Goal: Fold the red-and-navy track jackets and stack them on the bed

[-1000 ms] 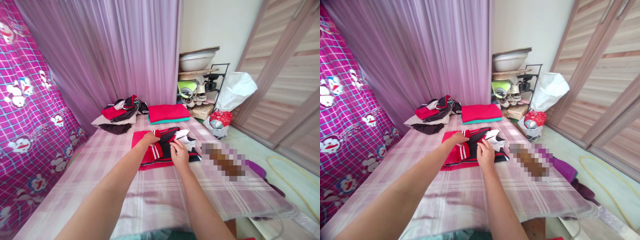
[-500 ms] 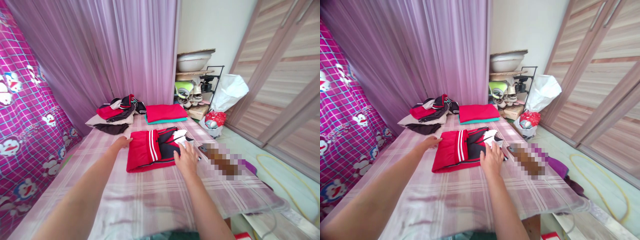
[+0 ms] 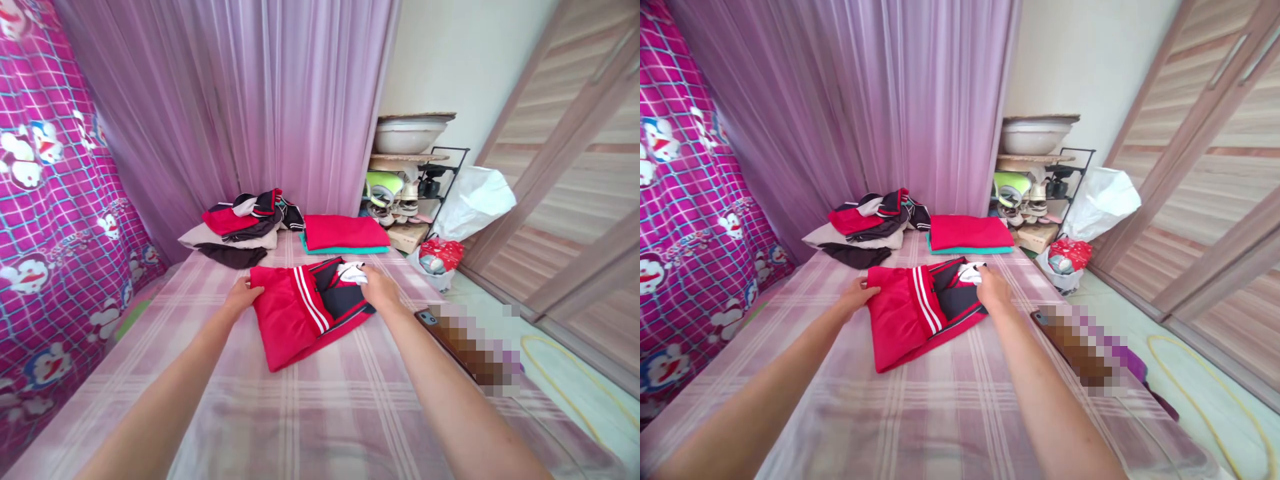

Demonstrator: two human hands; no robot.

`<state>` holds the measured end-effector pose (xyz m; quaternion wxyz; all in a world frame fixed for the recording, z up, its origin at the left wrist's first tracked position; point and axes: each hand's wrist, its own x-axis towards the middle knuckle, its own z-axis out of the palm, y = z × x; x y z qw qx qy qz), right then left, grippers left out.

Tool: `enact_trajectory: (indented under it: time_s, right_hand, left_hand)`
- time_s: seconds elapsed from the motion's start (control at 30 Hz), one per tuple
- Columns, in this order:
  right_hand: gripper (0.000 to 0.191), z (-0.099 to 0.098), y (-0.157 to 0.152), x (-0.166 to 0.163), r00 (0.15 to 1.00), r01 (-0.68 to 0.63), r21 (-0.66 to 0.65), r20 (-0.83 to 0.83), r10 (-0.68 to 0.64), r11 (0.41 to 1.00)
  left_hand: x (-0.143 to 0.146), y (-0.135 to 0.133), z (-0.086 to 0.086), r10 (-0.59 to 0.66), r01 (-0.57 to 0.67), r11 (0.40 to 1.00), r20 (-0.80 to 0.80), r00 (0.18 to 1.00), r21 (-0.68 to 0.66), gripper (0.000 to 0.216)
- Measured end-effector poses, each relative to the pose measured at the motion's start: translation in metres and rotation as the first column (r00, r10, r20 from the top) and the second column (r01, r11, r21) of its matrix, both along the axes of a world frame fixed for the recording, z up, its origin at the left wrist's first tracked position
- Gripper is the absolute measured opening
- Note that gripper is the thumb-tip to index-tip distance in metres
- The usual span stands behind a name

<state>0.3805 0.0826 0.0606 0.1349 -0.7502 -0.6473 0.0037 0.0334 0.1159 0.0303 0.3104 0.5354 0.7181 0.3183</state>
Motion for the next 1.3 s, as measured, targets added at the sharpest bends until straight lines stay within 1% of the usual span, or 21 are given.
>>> enact_trajectory:
  time_s: [0.07,0.1,0.13,0.2,0.27,0.37,0.4,0.47,0.53,0.6,0.7,0.77,0.83,0.87,0.97,1.0,1.03,1.1,1.17,1.23,1.3]
  right_hand:
    - [0.044,0.014,0.026,-0.024,0.997,-0.076,0.099,0.007,0.076,0.992]
    - [0.044,0.020,0.039,-0.035,0.994,-0.113,0.136,0.007,0.113,0.984]
    - [0.045,0.025,0.050,-0.046,0.990,-0.137,0.162,0.005,0.138,0.977]
    - [0.051,0.028,0.066,-0.063,0.989,-0.145,0.181,-0.003,0.148,0.973]
    - [0.055,0.022,0.070,-0.070,0.991,-0.125,0.160,-0.019,0.130,0.979]
    - [0.055,-0.001,0.052,-0.065,0.995,-0.036,0.072,-0.085,0.043,0.997]
    - [0.057,-0.009,0.042,-0.061,0.993,0.013,0.016,-0.116,-0.011,1.000]
    - [0.065,-0.026,0.020,-0.056,0.980,0.084,-0.107,-0.172,-0.101,0.991]
    - [0.071,-0.038,0.002,-0.059,0.969,0.059,-0.184,-0.224,-0.100,0.981]
    - [0.072,-0.044,-0.007,-0.069,0.963,-0.014,-0.204,-0.265,-0.041,0.979]
    - [0.071,-0.044,-0.007,-0.085,0.955,-0.076,-0.214,-0.298,0.009,0.974]
    - [0.069,-0.038,-0.001,-0.088,0.948,-0.075,-0.204,-0.319,0.007,0.976]
    - [0.066,-0.031,0.005,-0.083,0.943,-0.058,-0.172,-0.332,-0.002,0.983]
    - [0.065,-0.028,0.008,-0.077,0.944,-0.057,-0.162,-0.329,0.000,0.985]
    - [0.064,-0.022,0.011,-0.058,0.963,-0.078,-0.189,-0.270,0.025,0.979]
    - [0.063,-0.022,0.011,-0.051,0.970,-0.084,-0.210,-0.240,0.032,0.974]
    - [0.062,-0.023,0.012,-0.046,0.977,-0.086,-0.227,-0.212,0.037,0.970]
    - [0.059,-0.025,0.015,-0.037,0.985,-0.072,-0.244,-0.168,0.031,0.967]
    - [0.058,-0.026,0.024,-0.031,0.990,-0.044,-0.232,-0.143,0.010,0.972]
    - [0.057,-0.025,0.039,-0.028,0.991,-0.014,-0.194,-0.132,-0.012,0.981]
    - [0.056,-0.022,0.058,-0.027,0.989,0.007,-0.166,-0.148,-0.032,0.986]
  left_hand:
    - [-0.018,-0.031,-0.006,0.065,-0.068,0.997,0.102,0.993,0.026,0.069]
    - [-0.027,-0.047,-0.010,0.086,-0.095,0.995,0.190,0.978,0.038,0.078]
    - [-0.036,-0.062,-0.013,0.082,-0.098,0.994,0.256,0.963,0.048,0.085]
    - [-0.054,-0.088,-0.017,0.064,-0.078,0.996,0.296,0.953,0.033,0.088]
    - [-0.072,-0.101,-0.014,0.072,-0.071,0.997,0.241,0.968,-0.015,0.080]
    - [-0.091,-0.095,-0.001,0.119,-0.104,0.989,0.146,0.982,-0.102,0.066]
    - [-0.094,-0.087,0.005,0.103,-0.087,0.988,0.128,0.986,-0.127,0.064]
    - [-0.094,-0.069,0.013,0.010,0.011,0.984,0.114,0.993,-0.180,0.062]
    - [-0.087,-0.052,0.017,-0.112,0.127,0.967,0.078,0.991,-0.223,0.058]
    - [-0.078,-0.041,0.014,-0.185,0.173,0.954,-0.024,0.982,-0.243,0.050]
    - [-0.070,-0.044,0.004,-0.202,0.157,0.963,-0.206,0.957,-0.217,0.037]
    - [-0.069,-0.057,-0.002,-0.227,0.176,0.961,-0.242,0.943,-0.216,0.032]
    - [-0.067,-0.076,-0.005,-0.297,0.246,0.937,-0.196,0.934,-0.248,0.032]
    - [-0.066,-0.084,-0.005,-0.343,0.294,0.913,-0.143,0.928,-0.282,0.034]
    - [-0.060,-0.092,0.002,-0.447,0.430,0.811,0.053,0.893,-0.396,0.046]
    - [-0.059,-0.087,0.006,-0.453,0.446,0.795,0.087,0.887,-0.412,0.050]
    - [-0.059,-0.079,0.009,-0.441,0.434,0.802,0.082,0.894,-0.411,0.052]
    - [-0.060,-0.054,0.015,-0.381,0.353,0.865,-0.008,0.925,-0.358,0.052]
    - [-0.062,-0.023,0.017,-0.304,0.263,0.927,-0.127,0.944,-0.267,0.047]
    - [-0.061,0.007,0.017,-0.258,0.220,0.957,-0.207,0.944,-0.190,0.042]
    - [-0.056,0.034,0.014,-0.231,0.202,0.970,-0.251,0.940,-0.137,0.041]
